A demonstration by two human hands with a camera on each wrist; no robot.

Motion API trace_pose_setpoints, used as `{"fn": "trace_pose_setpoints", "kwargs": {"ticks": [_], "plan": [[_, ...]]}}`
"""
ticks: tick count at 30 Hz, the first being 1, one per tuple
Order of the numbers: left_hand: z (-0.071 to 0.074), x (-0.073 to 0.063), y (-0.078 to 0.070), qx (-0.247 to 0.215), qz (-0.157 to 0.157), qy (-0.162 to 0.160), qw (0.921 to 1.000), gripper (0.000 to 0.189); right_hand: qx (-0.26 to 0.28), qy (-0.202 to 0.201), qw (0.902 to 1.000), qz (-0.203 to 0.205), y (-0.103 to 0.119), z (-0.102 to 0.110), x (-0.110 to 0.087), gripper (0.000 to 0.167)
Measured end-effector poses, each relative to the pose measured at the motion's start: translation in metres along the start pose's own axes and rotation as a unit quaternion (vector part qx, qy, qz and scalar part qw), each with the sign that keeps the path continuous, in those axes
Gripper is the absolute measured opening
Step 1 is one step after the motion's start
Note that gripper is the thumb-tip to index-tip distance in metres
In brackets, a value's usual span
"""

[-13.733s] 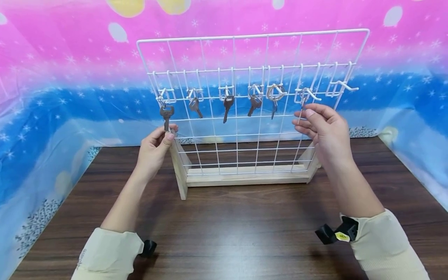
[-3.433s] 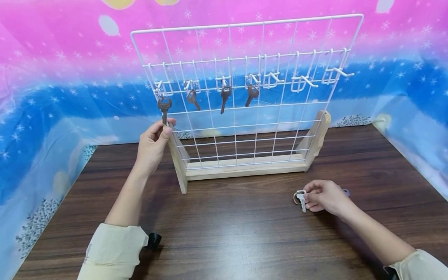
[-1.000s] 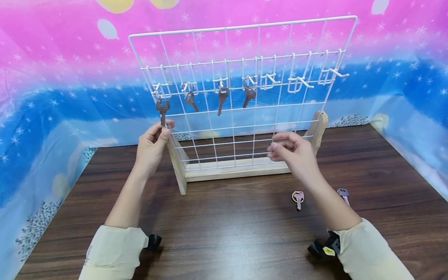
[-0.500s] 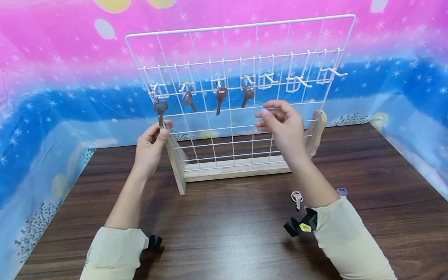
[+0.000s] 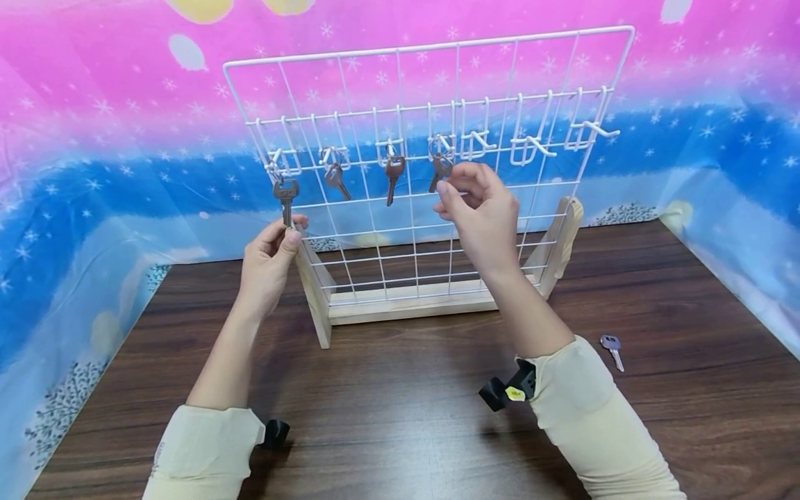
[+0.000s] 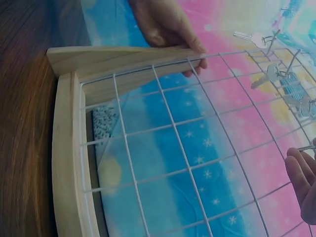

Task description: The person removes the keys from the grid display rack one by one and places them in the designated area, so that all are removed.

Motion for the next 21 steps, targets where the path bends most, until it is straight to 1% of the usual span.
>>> {"fn": "trace_pose_setpoints", "kwargs": {"ticks": [4, 9, 16, 21], "plan": [[0.000, 0.000, 0.001, 0.000, 0.000, 0.001, 1.0000, 0.026, 0.003, -0.012, 0.9998, -0.019, 0.002, -0.004, 0.002, 0.018], [0.001, 0.000, 0.000, 0.007, 0.001, 0.002, 1.0000, 0.024, 0.013, -0.026, 0.9995, -0.015, 0.006, -0.007, 0.002, 0.013], [0.001, 0.001, 0.000, 0.008, -0.001, 0.001, 1.0000, 0.026, 0.020, -0.036, 0.9979, 0.050, 0.016, -0.003, -0.005, 0.009], [0.001, 0.000, 0.000, 0.012, -0.002, 0.002, 0.9999, 0.028, 0.021, -0.048, 0.9957, 0.077, 0.023, 0.000, -0.009, 0.007]]}}
Point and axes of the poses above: each hand's wrist, its own x-axis towards the middle knuckle, its own z-axis out of the back of the hand, y = z × x, the point moved 2 cm from there along x, towards the middle knuckle, and after that the axes turned 7 degrees about -y, right-handed, at the moved point
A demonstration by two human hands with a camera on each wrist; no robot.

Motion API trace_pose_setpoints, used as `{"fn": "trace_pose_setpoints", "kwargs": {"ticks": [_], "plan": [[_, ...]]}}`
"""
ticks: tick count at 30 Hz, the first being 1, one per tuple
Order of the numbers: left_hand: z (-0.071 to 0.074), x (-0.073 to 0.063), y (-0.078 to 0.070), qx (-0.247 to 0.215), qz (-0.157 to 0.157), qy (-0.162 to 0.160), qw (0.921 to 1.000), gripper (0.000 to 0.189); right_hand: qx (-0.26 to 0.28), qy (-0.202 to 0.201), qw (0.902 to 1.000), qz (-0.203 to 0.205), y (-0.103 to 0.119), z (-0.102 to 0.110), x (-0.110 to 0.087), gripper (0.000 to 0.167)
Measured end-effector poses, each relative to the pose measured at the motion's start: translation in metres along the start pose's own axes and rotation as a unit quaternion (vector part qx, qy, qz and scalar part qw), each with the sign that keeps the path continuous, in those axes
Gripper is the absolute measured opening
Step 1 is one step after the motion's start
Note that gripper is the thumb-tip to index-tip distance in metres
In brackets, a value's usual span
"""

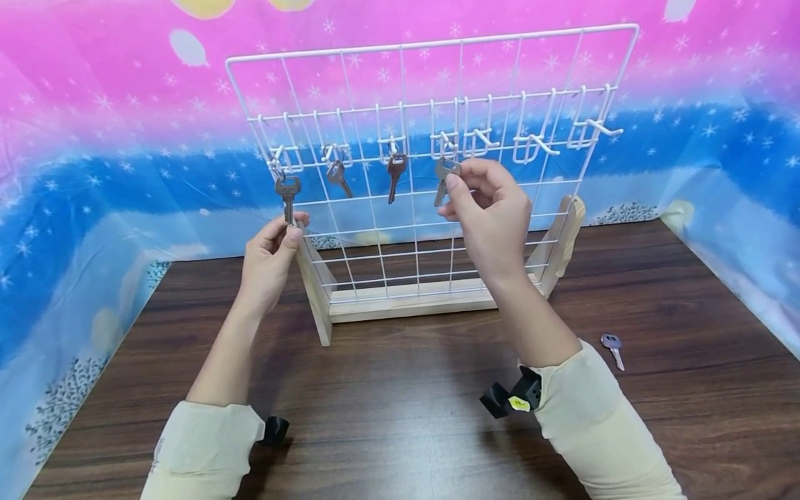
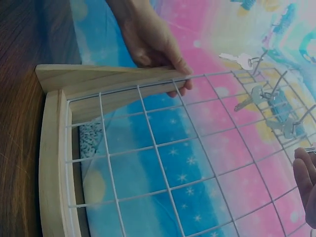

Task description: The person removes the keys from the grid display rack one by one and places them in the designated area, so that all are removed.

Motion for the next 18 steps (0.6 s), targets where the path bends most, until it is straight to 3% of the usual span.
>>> {"fn": "trace_pose_setpoints", "kwargs": {"ticks": [3, 8, 9, 10, 15, 16, 18], "plan": [[0.000, 0.000, -0.001, -0.001, 0.000, 0.000, 1.0000, 0.027, -0.005, -0.007, 1.0000, 0.004, 0.005, 0.002, -0.001, 0.006], [0.000, 0.000, 0.000, 0.004, 0.002, 0.001, 1.0000, 0.028, -0.004, -0.009, 0.9981, 0.061, 0.013, 0.005, -0.003, 0.003], [0.004, 0.005, 0.017, -0.018, 0.001, 0.008, 0.9998, 0.029, -0.001, -0.008, 0.9973, 0.073, 0.015, 0.006, -0.003, 0.003], [0.005, 0.006, 0.018, -0.017, -0.001, 0.009, 0.9998, 0.030, 0.003, -0.008, 0.9964, 0.085, 0.017, 0.006, -0.003, 0.004], [0.004, 0.006, 0.017, -0.024, -0.003, 0.008, 0.9997, 0.029, 0.023, -0.012, 0.9955, 0.091, 0.025, 0.009, -0.002, 0.006], [0.000, 0.001, 0.000, -0.004, -0.003, 0.001, 1.0000, 0.028, 0.025, -0.012, 0.9954, 0.091, 0.027, 0.009, -0.002, 0.005], [-0.001, 0.000, -0.001, -0.005, 0.000, -0.001, 1.0000, 0.025, 0.026, -0.014, 0.9955, 0.090, 0.029, 0.011, -0.003, 0.004]]}}
Point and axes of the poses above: each hand's wrist, its own x-axis towards the middle knuckle, its own z-axis out of the back of the hand, y = z × x, the point moved 2 cm from there along x, towards the middle knuckle, and after that the axes turned 7 degrees about -y, right-handed, at the moved point
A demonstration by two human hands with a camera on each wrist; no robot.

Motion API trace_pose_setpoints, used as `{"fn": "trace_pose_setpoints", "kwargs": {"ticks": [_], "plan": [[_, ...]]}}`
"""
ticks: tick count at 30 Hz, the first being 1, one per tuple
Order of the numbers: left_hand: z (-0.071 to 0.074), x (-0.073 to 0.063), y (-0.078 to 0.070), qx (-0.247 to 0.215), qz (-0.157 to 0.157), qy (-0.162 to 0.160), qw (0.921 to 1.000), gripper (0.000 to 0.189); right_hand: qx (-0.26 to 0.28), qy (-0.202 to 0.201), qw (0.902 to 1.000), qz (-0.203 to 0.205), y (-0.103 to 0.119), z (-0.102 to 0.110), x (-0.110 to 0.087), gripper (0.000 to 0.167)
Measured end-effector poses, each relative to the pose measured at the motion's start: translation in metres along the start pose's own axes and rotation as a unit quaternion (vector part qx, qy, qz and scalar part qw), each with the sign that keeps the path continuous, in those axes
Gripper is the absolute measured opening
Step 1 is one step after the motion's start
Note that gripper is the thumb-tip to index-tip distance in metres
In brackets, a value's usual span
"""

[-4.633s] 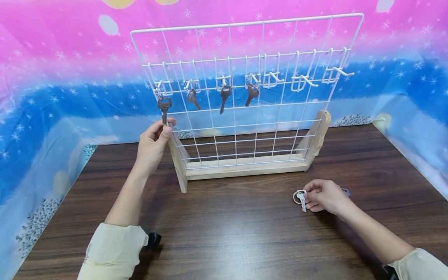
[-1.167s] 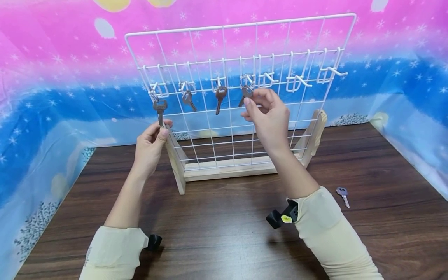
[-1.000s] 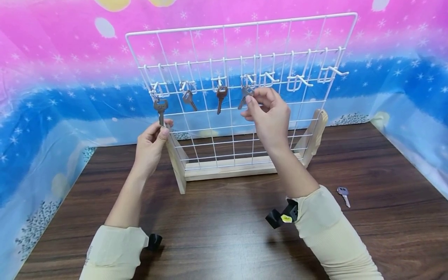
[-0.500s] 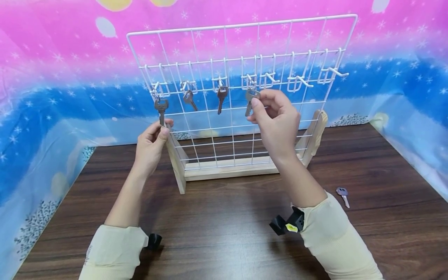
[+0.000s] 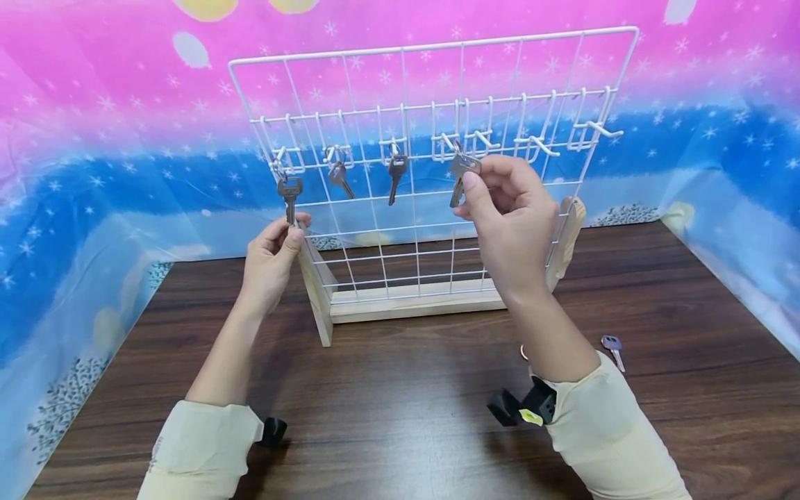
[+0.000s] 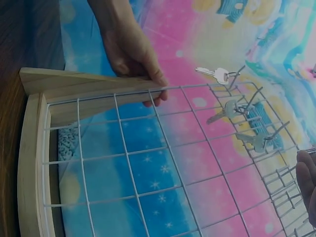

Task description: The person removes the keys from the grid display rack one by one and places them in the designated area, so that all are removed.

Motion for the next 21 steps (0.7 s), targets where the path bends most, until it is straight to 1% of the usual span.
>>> {"fn": "trace_pose_setpoints", "kwargs": {"ticks": [5, 9, 15, 21], "plan": [[0.000, -0.001, -0.001, 0.001, 0.001, 0.000, 1.0000, 0.025, -0.001, -0.001, 1.0000, -0.007, 0.004, 0.006, -0.002, 0.003], [0.000, -0.001, -0.001, 0.003, 0.002, 0.003, 1.0000, 0.026, 0.003, 0.011, 0.9998, -0.018, 0.006, 0.014, -0.005, 0.004], [0.001, -0.001, 0.000, 0.009, 0.003, 0.003, 0.9999, 0.027, 0.021, 0.036, 0.9964, -0.073, 0.006, 0.029, -0.014, 0.004], [0.000, 0.000, -0.001, 0.001, -0.002, 0.000, 1.0000, 0.029, 0.025, 0.043, 0.9892, -0.138, 0.003, 0.041, -0.023, 0.010]]}}
Point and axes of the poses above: each hand's wrist, its own x-axis towards the middle knuckle, its own z-axis out of the back of the hand, y = z × x, the point moved 2 cm from there along x, towards the middle knuckle, and after that the axes turned 7 degrees about -y, right-handed, at the moved point
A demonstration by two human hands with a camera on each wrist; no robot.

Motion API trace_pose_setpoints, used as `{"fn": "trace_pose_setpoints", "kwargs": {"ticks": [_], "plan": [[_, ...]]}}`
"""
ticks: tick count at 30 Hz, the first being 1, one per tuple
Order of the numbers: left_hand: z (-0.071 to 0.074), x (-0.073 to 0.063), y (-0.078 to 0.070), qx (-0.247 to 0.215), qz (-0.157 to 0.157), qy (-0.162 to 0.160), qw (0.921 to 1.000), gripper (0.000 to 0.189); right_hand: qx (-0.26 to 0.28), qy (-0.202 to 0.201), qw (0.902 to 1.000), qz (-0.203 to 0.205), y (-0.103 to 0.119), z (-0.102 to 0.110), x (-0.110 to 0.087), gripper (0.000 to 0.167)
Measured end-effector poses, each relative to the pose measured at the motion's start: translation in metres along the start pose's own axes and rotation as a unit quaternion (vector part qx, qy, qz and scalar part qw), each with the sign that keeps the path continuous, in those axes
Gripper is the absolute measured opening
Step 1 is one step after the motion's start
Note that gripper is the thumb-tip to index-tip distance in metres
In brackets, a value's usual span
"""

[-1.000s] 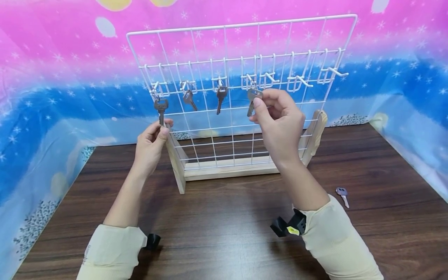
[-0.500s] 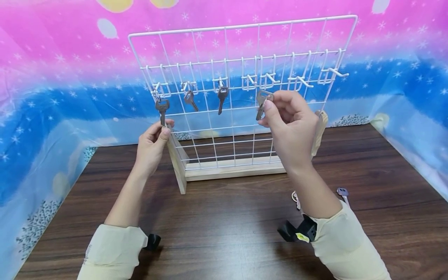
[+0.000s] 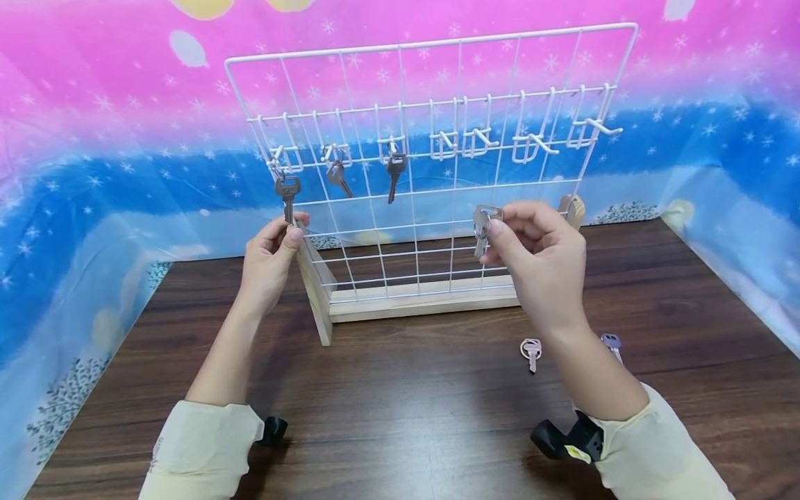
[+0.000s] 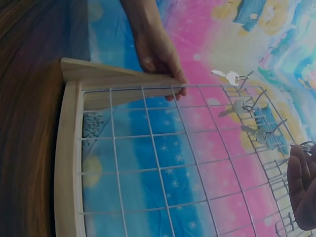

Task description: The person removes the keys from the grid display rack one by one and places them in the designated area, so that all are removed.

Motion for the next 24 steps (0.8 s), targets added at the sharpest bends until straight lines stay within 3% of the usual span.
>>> {"fn": "trace_pose_setpoints", "kwargs": {"ticks": [12, 24], "plan": [[0.000, 0.000, 0.001, 0.002, -0.002, -0.001, 1.0000, 0.027, -0.073, 0.023, 0.9936, -0.084, -0.014, 0.020, -0.015, 0.010], [-0.001, 0.001, 0.000, -0.002, 0.007, -0.003, 1.0000, 0.025, -0.137, 0.053, 0.9809, -0.127, -0.033, 0.036, -0.026, 0.006]]}}
Point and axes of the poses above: each hand's wrist, its own x-axis towards the middle knuckle, its own z-axis out of the back of the hand, y = z × x, the point moved 2 cm from there along x, towards the middle knuckle, and after that the axes turned 7 degrees about -y, right-handed, at the moved point
